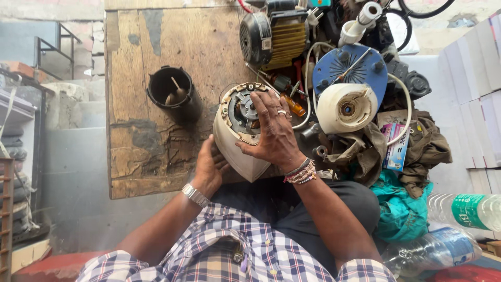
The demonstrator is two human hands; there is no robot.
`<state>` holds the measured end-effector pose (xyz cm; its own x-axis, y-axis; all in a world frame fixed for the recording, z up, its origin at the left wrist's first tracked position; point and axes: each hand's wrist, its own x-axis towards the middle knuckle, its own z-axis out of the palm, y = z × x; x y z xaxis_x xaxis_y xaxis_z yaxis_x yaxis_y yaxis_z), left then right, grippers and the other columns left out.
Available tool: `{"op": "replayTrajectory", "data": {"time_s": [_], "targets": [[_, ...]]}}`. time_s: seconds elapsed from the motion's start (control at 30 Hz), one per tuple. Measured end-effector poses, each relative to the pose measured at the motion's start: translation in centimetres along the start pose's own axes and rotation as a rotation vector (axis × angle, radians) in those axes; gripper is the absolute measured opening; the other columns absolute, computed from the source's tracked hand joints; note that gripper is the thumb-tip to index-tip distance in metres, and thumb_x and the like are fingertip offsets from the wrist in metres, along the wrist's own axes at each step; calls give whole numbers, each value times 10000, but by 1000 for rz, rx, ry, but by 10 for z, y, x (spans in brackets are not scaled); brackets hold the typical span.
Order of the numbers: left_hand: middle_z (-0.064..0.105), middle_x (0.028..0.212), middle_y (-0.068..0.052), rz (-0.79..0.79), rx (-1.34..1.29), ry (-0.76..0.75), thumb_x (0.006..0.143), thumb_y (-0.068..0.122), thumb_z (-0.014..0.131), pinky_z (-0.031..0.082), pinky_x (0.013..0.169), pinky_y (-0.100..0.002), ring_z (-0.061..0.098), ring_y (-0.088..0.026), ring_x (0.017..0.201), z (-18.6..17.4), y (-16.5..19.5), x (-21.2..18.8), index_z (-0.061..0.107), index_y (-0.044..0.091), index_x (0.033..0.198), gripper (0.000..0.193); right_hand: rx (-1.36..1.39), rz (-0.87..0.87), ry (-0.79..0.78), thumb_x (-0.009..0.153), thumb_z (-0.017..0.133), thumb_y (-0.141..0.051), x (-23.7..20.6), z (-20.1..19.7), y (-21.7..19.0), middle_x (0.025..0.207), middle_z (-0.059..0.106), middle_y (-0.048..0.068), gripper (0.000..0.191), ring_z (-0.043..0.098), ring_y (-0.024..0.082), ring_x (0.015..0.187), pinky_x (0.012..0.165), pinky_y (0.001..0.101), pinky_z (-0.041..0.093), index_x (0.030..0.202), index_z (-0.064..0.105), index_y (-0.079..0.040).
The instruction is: The person disassembles a small white appliance, removes the motor and fan assembly, and manipulates the internal wiring. They separate the housing halves, inspect the motor, and reposition components on the workbench.
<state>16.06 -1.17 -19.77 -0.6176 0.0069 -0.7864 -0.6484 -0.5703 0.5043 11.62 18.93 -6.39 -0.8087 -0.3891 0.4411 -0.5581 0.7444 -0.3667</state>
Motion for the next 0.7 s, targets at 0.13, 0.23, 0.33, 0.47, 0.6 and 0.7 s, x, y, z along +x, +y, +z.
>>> {"op": "replayTrajectory", "data": {"time_s": [0.13, 0.23, 0.33, 0.47, 0.6, 0.7], "targets": [[625, 1224, -97, 39, -16, -103, 913, 561, 624, 378, 837, -399, 533, -243, 1035, 7, 10, -7, 593, 57, 1346, 665, 262, 128, -18, 698, 910, -545, 9, -14, 30, 1560, 431, 192, 1231, 444, 359, 1442, 1256, 475, 368, 1616, 224, -95], [621, 1304, -88, 220, -183, -310, 926, 322, 701, 433, 1015, -431, 570, -232, 1178, 29, 12, -16, 538, 62, 1342, 517, 318, 222, -21, 733, 881, -583, 10, -27, 57, 1567, 425, 236, 1210, 440, 400, 1460, 1224, 503, 390, 1614, 237, -61], [624, 1307, -89, 257, -333, -428, 882, 136, 722, 482, 1073, -505, 600, -258, 1223, 53, 24, -22, 495, 97, 1330, 504, 87, 211, 15, 734, 877, -635, 9, -30, 72, 1532, 437, 259, 1186, 421, 445, 1444, 1178, 550, 368, 1568, 280, -41], [636, 1288, -84, 266, -301, -404, 866, 96, 720, 525, 1025, -543, 613, -252, 1190, 69, 36, -26, 475, 109, 1375, 565, 208, 361, 120, 844, 737, -688, 7, -25, 75, 1504, 459, 276, 1118, 467, 431, 1414, 1153, 532, 400, 1591, 261, -7], [652, 1267, -120, 321, -287, -606, 878, 76, 720, 574, 989, -486, 658, -251, 1138, 70, 42, -22, 449, 111, 1401, 589, 140, 584, 134, 931, 667, -662, 4, -24, 77, 1396, 616, 232, 852, 600, 365, 1317, 1108, 475, 494, 1475, 509, -26], [648, 1276, -125, 350, -278, -704, 902, 47, 723, 588, 978, -447, 668, -243, 1136, 76, 39, -20, 455, 84, 1408, 574, 163, 680, 222, 928, 692, -567, -1, -26, 82, 1323, 624, 249, 761, 601, 370, 1250, 1054, 464, 491, 1424, 565, -4]]}}
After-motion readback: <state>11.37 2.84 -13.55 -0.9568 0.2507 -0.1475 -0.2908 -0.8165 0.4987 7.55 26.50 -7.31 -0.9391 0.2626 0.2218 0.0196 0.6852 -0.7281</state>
